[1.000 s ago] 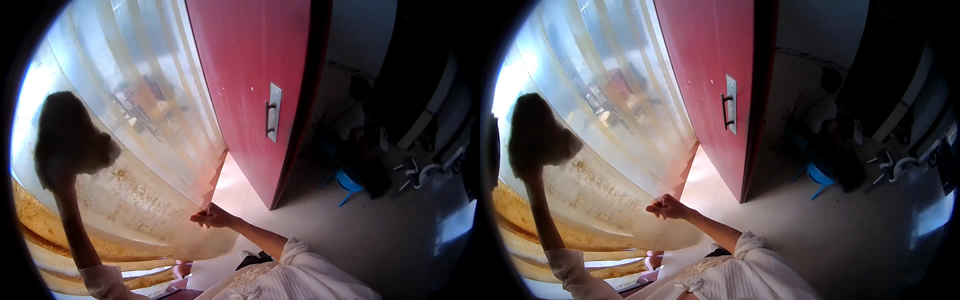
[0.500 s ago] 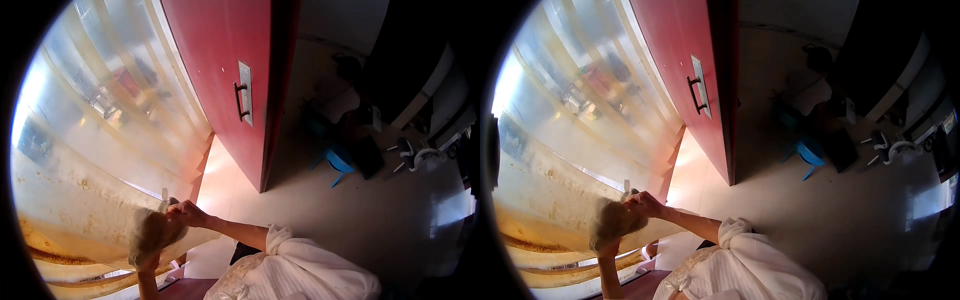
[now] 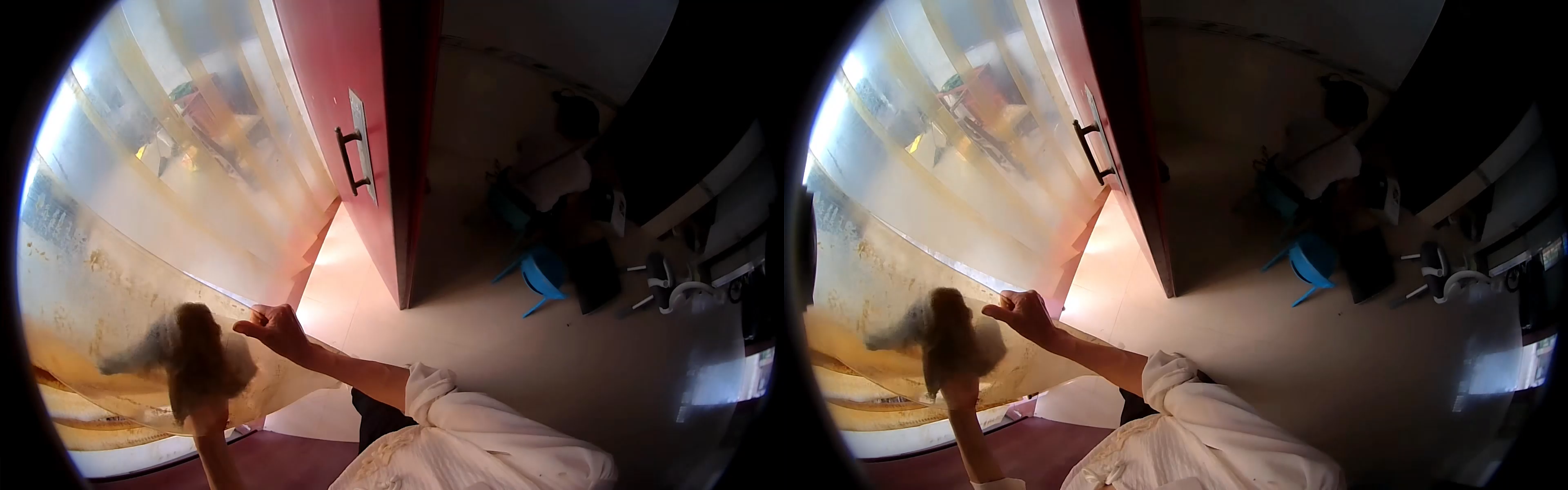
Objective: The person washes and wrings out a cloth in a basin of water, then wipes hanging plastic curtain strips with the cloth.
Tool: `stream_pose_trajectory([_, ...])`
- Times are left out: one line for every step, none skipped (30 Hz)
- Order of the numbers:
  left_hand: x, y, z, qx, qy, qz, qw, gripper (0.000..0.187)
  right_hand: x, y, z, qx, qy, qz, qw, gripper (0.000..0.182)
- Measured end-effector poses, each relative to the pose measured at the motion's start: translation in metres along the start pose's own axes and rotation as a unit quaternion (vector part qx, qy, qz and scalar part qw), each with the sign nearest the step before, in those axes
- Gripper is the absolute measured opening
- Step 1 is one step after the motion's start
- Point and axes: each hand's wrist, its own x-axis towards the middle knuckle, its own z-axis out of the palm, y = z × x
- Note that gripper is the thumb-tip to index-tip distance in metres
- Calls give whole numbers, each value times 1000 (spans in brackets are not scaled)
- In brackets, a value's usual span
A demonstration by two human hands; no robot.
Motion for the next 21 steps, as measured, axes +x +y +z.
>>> stream_pose_trajectory([-5, -5, 10, 2, -11, -9, 1000, 53, -1, 2, -4, -9, 20, -13, 1000, 60])
stream_pose_trajectory([-9, -8, 19, 5, -25, -15, 1000, 53, -3, 3, -11, -21, 20, -10, 1000, 59])
stream_pose_trajectory([-11, -10, 29, 5, -41, -18, 999, 53, -8, 2, -17, -30, 17, -8, 999, 58])
stream_pose_trajectory([-16, -10, 34, 6, -55, -19, 998, 53, -14, 7, -20, -30, 10, -2, 999, 56])
stream_pose_trajectory([-22, -9, 38, 8, -65, -15, 998, 53, -20, 13, -19, -24, -5, 1, 1000, 54])
stream_pose_trajectory([-27, -6, 40, 9, -75, -11, 997, 53, -27, 13, -18, -14, -17, 2, 1000, 52])
stream_pose_trajectory([-30, -2, 42, 4, -87, -5, 996, 53, -36, 12, -20, -7, -29, 4, 1000, 51])
stream_pose_trajectory([-34, 2, 42, 0, -95, 0, 996, 53, -41, 6, -25, -6, -43, 18, 999, 50])
stream_pose_trajectory([-37, 9, 39, -3, -102, 9, 995, 53, -47, -1, -28, -7, -55, 31, 998, 50])
stream_pose_trajectory([-41, 18, 35, -3, -108, 19, 994, 53, -54, -7, -32, -22, -68, 27, 997, 49])
stream_pose_trajectory([-43, 27, 30, -4, -112, 29, 993, 54, -61, -11, -36, -40, -77, 21, 996, 49])
stream_pose_trajectory([-43, 40, 24, -3, -113, 40, 993, 54, -69, -9, -39, -69, -79, 29, 994, 48])
stream_pose_trajectory([-43, 58, 14, -61, -99, 49, 992, 54, -78, -8, -42, -102, -74, 35, 991, 48])
stream_pose_trajectory([-38, 75, 4, -178, -92, 63, 978, 55, -86, -15, -44, -119, -65, 47, 990, 47])
stream_pose_trajectory([-25, 83, -13, -425, -122, 113, 890, 61, -91, -13, -43, -123, -67, 43, 989, 47])
stream_pose_trajectory([-24, 117, -22, -460, -103, 124, 873, 59, -97, -6, -42, -93, -43, 46, 994, 52])
stream_pose_trajectory([-23, 150, -31, -492, -83, 132, 856, 58, -104, -3, -40, -63, -19, 52, 996, 57])
stream_pose_trajectory([-7, 159, -49, -494, -83, 132, 856, 58, -108, -3, -40, -63, -22, 52, 996, 57])
stream_pose_trajectory([10, 166, -76, -460, -98, 179, 864, 54, -113, -1, -40, -63, -23, 54, 996, 57])
stream_pose_trajectory([23, 170, -101, -423, -114, 223, 870, 50, -120, 3, -40, -93, -37, 47, 994, 57])
stream_pose_trajectory([23, 175, -107, -387, -130, 267, 873, 46, -126, 9, -39, -123, -51, 40, 990, 57])
